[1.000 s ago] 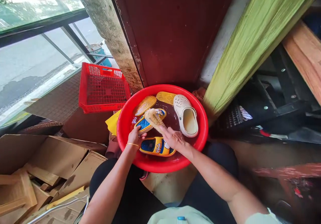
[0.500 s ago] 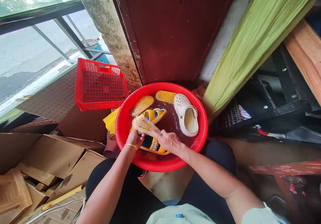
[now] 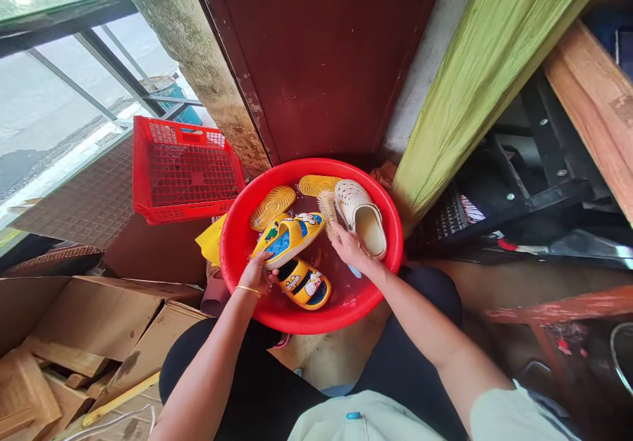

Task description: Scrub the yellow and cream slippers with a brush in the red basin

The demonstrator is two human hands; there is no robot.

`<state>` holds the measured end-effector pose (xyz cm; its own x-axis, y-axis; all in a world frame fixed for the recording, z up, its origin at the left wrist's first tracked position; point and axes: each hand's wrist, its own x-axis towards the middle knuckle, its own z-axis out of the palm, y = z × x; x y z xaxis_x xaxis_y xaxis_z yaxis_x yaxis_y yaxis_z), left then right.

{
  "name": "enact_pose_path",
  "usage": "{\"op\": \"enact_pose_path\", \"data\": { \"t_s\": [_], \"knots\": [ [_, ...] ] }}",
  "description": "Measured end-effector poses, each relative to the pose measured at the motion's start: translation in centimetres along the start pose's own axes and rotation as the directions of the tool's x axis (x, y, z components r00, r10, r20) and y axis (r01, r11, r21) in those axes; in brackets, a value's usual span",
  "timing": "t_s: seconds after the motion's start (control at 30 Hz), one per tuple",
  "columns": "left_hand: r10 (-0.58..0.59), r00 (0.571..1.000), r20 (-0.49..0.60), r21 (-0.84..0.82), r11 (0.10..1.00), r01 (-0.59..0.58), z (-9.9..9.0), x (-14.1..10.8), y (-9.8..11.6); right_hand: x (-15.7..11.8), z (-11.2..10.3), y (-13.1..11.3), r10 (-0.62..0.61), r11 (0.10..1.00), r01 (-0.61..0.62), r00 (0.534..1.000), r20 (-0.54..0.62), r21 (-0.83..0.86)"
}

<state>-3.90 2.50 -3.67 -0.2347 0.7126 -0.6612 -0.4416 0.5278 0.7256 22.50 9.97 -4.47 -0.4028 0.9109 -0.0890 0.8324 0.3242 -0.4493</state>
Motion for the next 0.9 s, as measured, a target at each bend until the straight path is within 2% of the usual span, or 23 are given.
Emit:
{"op": "enact_pose_path", "data": {
  "t_s": [0.13, 0.27, 0.37, 0.43, 0.53, 0.67, 0.73, 0.83, 0.9],
  "knots": [
    [0.179, 0.970, 0.163, 0.045, 0.981, -0.189, -0.9, -0.2, 0.3, -0.2, -0.5, 0.1, -0.022, 0.996, 0.027, 0.997, -0.070, 0.081],
    [0.289, 0.944, 0.161, 0.161, 0.936, -0.314, -1.3, -0.1, 0.1, -0.7, -1.1, -0.3, -0.043, 0.999, 0.045, 0.996, -0.078, 0.023],
    [0.298, 0.940, 0.168, 0.236, 0.913, -0.331, -1.2, 0.0, -0.6, -1.2, -1.6, -0.7, 0.000, 0.996, 0.001, 1.000, 0.003, -0.091],
    [0.308, 0.936, 0.169, 0.226, 0.912, -0.341, -1.0, 0.0, -0.9, -1.6, -2.1, -0.7, 0.048, 0.990, -0.036, 0.995, 0.088, -0.135],
    [0.332, 0.936, 0.119, 0.223, 0.910, -0.351, -1.2, 0.2, -0.6, -2.4, -3.0, -0.3, 0.048, 0.992, -0.020, 0.975, 0.216, -0.128],
    [0.313, 0.943, 0.115, 0.417, 0.846, -0.332, -2.0, 0.8, 0.0, -3.7, -4.2, 0.4, 0.004, 0.997, 0.019, 0.962, 0.275, -0.079],
    [0.347, 0.928, 0.138, 0.587, 0.726, -0.358, -2.7, 1.0, 0.1, -4.0, -4.7, 0.6, 0.026, 0.998, -0.009, 0.965, 0.259, -0.065],
    [0.483, 0.852, 0.201, 0.828, 0.382, -0.411, -3.5, 1.0, 0.4, -4.0, -5.5, 0.6, 0.063, 0.997, -0.047, 0.966, 0.250, -0.067],
    [0.554, 0.791, 0.261, 0.893, 0.173, -0.416, -3.5, 1.4, 1.0, -3.7, -6.0, 0.4, 0.054, 0.997, -0.035, 0.963, 0.265, -0.073]
  ]
}}
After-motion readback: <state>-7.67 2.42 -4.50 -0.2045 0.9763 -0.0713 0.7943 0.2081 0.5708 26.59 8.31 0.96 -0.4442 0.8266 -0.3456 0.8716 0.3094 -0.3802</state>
